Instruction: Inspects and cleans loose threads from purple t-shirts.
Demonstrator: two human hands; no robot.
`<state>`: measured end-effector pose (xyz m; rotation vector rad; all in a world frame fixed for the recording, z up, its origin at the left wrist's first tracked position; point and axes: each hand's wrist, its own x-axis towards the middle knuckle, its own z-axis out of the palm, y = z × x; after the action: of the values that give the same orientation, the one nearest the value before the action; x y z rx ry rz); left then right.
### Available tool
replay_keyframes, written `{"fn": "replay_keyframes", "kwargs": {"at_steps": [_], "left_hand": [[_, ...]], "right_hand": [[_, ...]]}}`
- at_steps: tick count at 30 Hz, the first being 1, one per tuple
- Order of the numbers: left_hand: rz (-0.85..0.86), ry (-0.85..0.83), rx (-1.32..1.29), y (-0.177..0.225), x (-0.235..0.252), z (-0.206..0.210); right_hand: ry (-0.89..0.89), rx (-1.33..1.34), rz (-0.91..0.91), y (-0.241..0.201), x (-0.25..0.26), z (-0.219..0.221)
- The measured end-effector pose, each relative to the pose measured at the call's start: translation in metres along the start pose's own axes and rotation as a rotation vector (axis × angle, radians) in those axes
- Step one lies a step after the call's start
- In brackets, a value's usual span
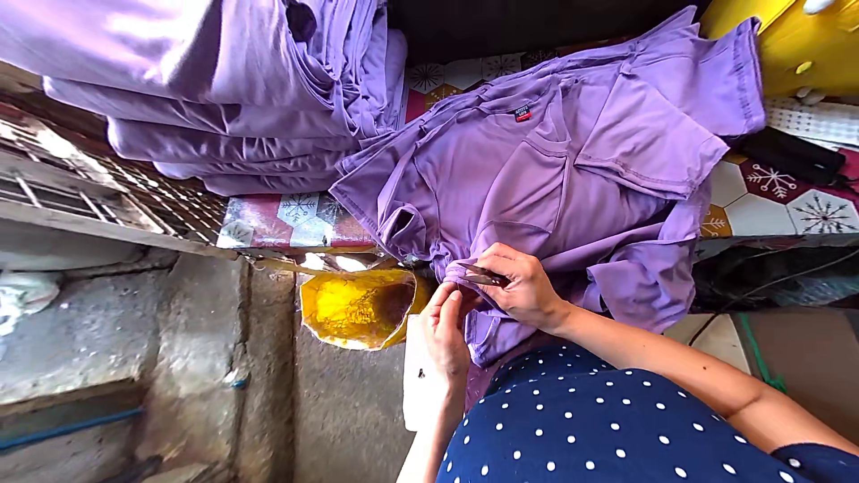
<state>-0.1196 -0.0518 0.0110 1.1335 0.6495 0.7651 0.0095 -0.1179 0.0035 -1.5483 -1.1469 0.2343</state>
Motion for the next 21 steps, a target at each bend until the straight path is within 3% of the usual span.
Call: {"fn": "replay_keyframes", "kwargs": {"at_steps": [5,11,15,19,21], "left_hand": [[0.102,0.064,0.201,-0.01,-0.001,0.001],[0.251,0.004,0.42,-0.008,-0.006,0.0],[0.255,0.013,0.385,-0.012,-0.007,-0.001],[0.343,0.052,0.394,-0.018,-0.007,-0.003],[0.336,0.091,0.309,-0.019,-0.006,-0.004]], "right_hand": [[-0.089,0.198,0.372,-0.011,0.004,-0.007],[0.008,0.126,0.075,-0.003,-0.009,0.0],[-0.018,0.257,0.333,-0.01,-0.002,-0.005],[-0.026,0.107,0.171,-0.009,-0.005,-0.001],[-0.074,0.112,0.272,-0.016,0.001,-0.006]]}}
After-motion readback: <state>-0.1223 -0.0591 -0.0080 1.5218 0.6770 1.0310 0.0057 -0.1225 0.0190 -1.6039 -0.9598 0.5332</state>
